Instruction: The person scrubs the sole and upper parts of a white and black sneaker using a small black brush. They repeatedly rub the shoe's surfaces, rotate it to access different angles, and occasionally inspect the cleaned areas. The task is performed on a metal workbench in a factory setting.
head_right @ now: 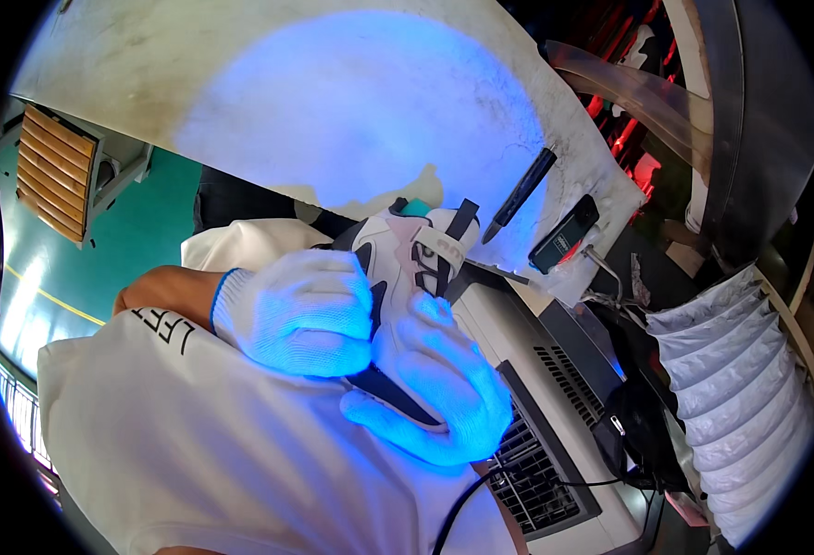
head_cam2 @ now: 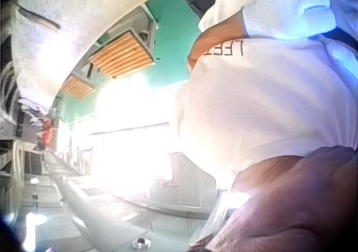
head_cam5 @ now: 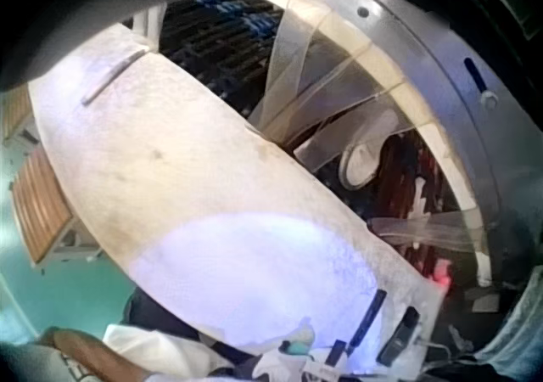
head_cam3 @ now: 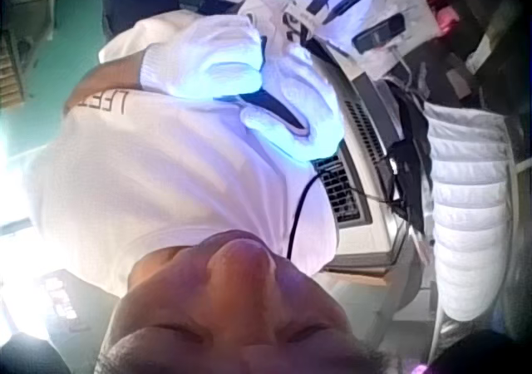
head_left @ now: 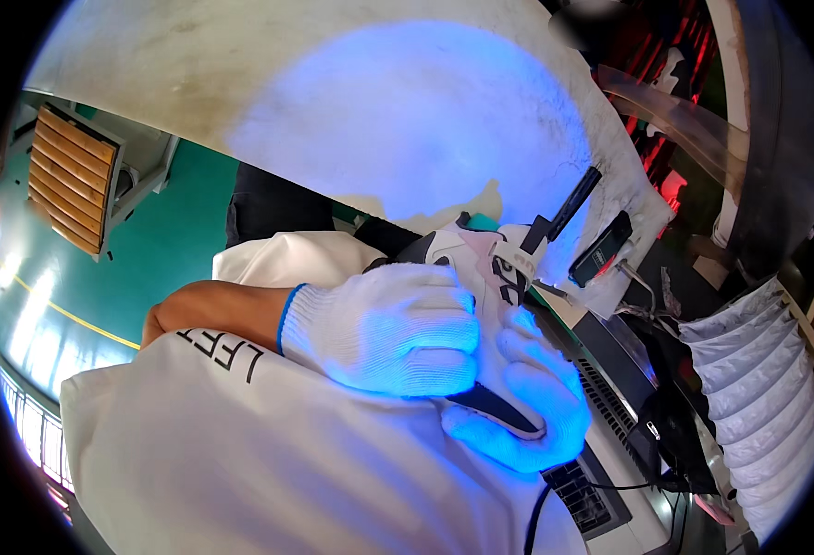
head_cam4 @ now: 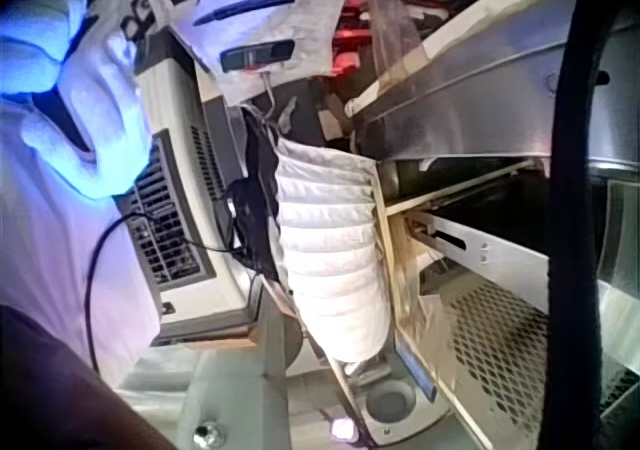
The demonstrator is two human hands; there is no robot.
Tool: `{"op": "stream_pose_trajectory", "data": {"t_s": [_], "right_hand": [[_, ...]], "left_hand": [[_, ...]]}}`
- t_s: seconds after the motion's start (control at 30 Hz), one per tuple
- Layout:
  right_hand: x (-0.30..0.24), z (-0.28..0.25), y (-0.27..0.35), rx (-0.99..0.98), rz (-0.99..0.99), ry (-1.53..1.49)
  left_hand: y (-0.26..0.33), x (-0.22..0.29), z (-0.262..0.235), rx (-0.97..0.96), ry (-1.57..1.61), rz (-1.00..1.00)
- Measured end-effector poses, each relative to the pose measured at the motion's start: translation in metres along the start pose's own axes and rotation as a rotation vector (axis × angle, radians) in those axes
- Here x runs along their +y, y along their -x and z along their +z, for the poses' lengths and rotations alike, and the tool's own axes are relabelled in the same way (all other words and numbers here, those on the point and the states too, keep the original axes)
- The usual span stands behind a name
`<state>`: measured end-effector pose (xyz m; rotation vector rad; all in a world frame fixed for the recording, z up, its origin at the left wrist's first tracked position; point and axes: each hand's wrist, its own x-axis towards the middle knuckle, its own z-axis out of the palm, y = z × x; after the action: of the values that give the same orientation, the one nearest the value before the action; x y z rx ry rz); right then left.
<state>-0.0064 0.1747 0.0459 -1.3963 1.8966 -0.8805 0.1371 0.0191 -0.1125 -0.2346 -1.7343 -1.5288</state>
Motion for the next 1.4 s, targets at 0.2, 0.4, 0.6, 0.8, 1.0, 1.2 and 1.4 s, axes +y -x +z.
{"op": "stream_pose_trajectory", "data": {"t_s": [0.2, 0.4, 0.6, 0.8, 1.0, 1.2, 1.4], "right_hand": [[0.040, -0.002, 0.026, 0.163, -0.037, -0.036], [0.099, 0.020, 0.071, 0.468, 0.056, -0.109], [0.187, 0.020, 0.063, 0.488, 0.033, -0.316], [0.208, 0.027, 0.039, 0.358, -0.091, -0.257], [0.215, 0.025, 0.036, 0.401, -0.206, -0.175], [0.215, 0.030, 0.038, 0.485, -0.283, -0.180], [0.218, 0.030, 0.039, 0.425, -0.201, -0.232]], "left_hand": [[-0.022, -0.007, 0.020, -0.097, 0.249, -0.383], [-0.059, -0.003, 0.040, -0.284, 0.152, -0.430], [-0.102, -0.009, 0.066, -0.678, -0.558, -0.452], [-0.089, -0.018, 0.080, -0.722, -0.845, -0.340], [-0.078, 0.015, 0.071, -0.662, -1.040, -0.335], [-0.080, 0.039, 0.049, -0.846, -1.433, -0.593], [-0.069, 0.004, 0.067, -0.761, -1.200, -0.253]]}}
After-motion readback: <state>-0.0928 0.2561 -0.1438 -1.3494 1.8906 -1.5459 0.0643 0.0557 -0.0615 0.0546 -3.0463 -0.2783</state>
